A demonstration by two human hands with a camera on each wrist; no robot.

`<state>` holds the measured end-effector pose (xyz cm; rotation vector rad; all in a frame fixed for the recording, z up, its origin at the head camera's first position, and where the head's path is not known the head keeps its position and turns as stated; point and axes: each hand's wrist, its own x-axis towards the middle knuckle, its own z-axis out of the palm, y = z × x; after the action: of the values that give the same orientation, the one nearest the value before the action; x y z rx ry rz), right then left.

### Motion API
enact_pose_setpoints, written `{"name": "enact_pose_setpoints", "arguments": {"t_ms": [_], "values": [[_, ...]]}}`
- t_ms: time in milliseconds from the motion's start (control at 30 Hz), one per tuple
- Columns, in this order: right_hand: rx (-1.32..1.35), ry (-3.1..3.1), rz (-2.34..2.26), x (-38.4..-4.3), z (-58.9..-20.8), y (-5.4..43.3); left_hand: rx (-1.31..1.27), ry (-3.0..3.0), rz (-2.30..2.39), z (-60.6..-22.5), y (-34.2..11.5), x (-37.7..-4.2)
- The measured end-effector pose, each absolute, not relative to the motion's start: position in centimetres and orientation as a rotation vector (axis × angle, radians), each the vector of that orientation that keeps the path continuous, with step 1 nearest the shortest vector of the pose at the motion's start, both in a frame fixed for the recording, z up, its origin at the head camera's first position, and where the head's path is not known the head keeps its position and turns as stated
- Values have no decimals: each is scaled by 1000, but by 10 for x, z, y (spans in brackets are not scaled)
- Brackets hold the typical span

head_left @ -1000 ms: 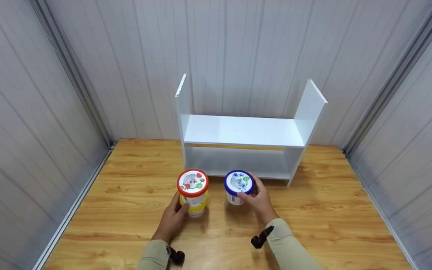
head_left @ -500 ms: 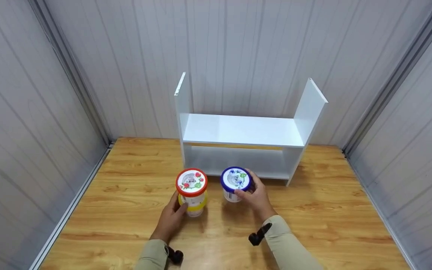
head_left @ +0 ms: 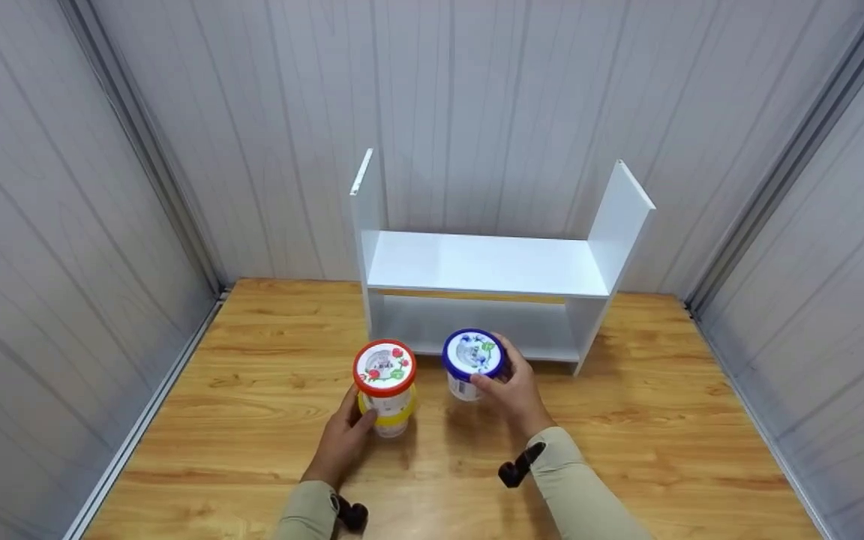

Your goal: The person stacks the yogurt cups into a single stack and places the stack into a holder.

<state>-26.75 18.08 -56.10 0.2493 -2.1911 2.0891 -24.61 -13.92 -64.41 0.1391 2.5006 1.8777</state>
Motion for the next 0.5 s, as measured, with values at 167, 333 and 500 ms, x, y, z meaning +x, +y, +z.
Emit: {"name": "enact_pose_setpoints", "arguments": {"t_ms": [167,333,500], "values": [[274,-2162,2116,-269,-557,181,129,2497,1875,-642,-137,-246],[278,-2164,2100,-270,-552,178,136,2493,1882,-643,-139,-247],[257,-2179,2093,-269,-548,176,133,2484,1890,-646,-139,-246]]}}
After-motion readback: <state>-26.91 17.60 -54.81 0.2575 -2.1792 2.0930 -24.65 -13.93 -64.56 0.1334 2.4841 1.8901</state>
